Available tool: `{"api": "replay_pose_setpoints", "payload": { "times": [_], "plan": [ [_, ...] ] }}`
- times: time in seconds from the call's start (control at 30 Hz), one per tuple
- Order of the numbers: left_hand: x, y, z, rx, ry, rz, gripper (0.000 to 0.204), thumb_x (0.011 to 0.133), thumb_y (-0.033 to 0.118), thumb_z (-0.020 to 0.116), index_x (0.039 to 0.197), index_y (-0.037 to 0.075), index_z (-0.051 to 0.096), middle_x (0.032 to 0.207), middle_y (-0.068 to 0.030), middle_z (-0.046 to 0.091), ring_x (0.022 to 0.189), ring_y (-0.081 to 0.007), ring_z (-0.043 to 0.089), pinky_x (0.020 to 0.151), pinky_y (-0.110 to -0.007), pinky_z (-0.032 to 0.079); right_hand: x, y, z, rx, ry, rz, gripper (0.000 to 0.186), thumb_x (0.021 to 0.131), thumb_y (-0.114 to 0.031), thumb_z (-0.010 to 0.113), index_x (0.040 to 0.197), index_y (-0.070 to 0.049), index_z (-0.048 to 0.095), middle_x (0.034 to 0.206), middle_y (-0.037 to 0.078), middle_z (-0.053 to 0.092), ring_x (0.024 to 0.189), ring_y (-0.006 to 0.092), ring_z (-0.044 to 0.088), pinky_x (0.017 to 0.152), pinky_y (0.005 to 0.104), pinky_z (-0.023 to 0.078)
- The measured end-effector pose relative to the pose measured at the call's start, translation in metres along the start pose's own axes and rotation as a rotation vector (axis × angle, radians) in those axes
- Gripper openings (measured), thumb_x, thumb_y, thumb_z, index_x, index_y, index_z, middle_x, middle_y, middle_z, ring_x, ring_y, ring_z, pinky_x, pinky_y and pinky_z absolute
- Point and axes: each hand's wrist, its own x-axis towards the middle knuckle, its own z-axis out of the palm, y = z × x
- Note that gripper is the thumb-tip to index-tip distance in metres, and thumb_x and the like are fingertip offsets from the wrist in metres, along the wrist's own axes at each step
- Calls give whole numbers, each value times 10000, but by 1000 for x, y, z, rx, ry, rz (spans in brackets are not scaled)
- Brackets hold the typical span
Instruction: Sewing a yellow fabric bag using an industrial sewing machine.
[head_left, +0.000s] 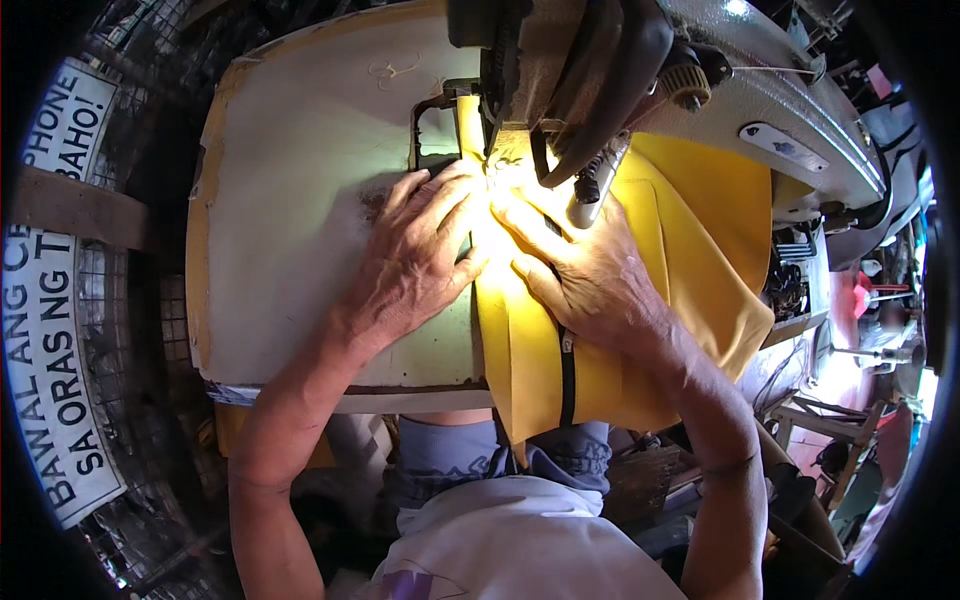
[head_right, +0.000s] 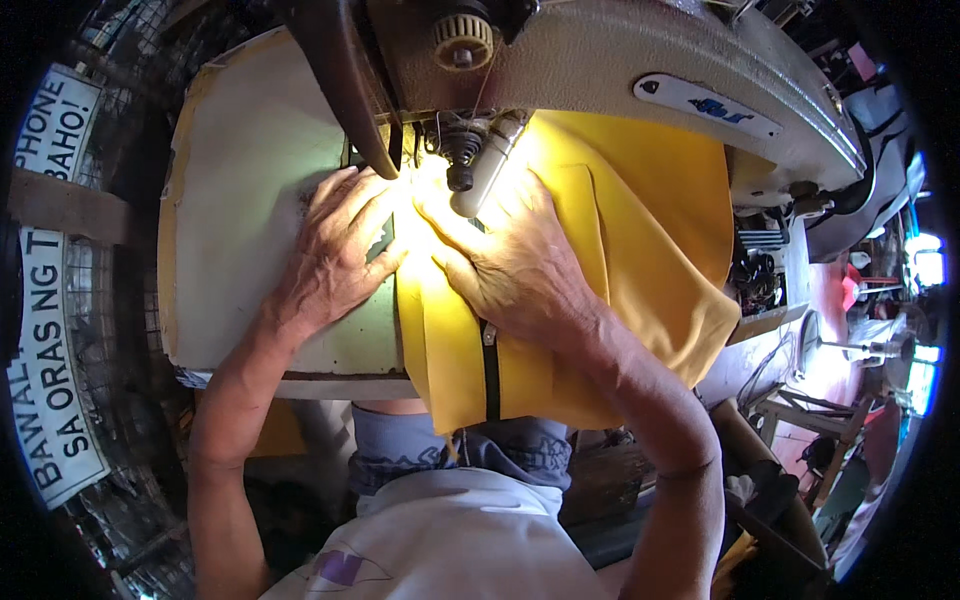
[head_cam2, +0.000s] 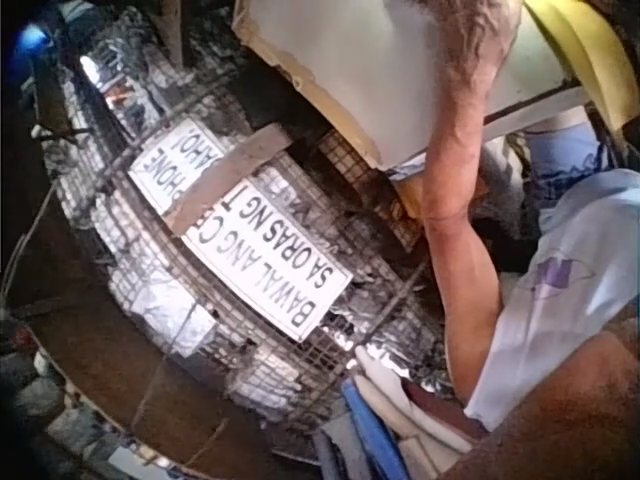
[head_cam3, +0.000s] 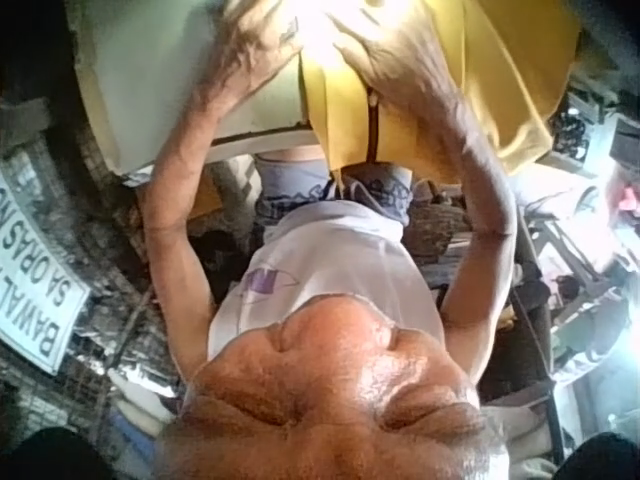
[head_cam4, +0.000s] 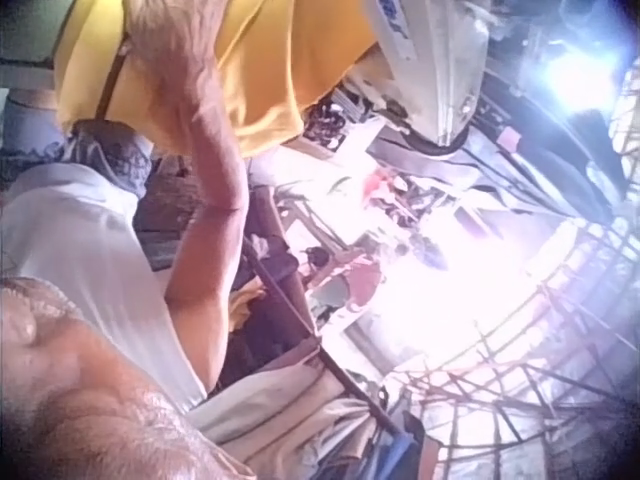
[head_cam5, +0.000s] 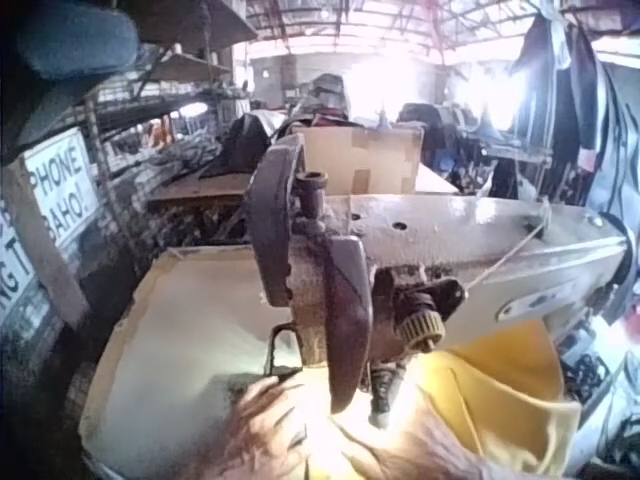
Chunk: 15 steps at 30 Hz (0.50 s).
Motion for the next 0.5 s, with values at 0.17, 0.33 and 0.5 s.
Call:
{"api": "replay_pose_setpoints", "payload": {
  "times": [0.17,0.33,0.5],
  "plan": [
    [0,-3,1,24,-5,9,383,839,129,709,1190,-8,643,1274,-168,610,1250,-346,549,1118,-498,394,3,3,6,46,144,-54,404,877,-242,663,1240,-67,655,1103,146,648,1080,363,565,977,507,417],
    [-16,-3,-10,76,-89,15,362,893,68,647,1252,16,647,1395,-136,579,1406,-326,447,1169,-505,339,-31,-30,-13,49,11,18,473,934,-183,658,1377,-52,558,1400,192,546,1297,382,514,1116,519,376],
    [-28,4,-13,95,-177,44,389,880,70,650,1266,23,637,1391,-136,579,1389,-317,460,1173,-506,333,-76,-58,-9,185,38,36,418,897,-126,702,1278,8,598,1308,178,579,1306,372,525,1101,516,417]
  ]
}}
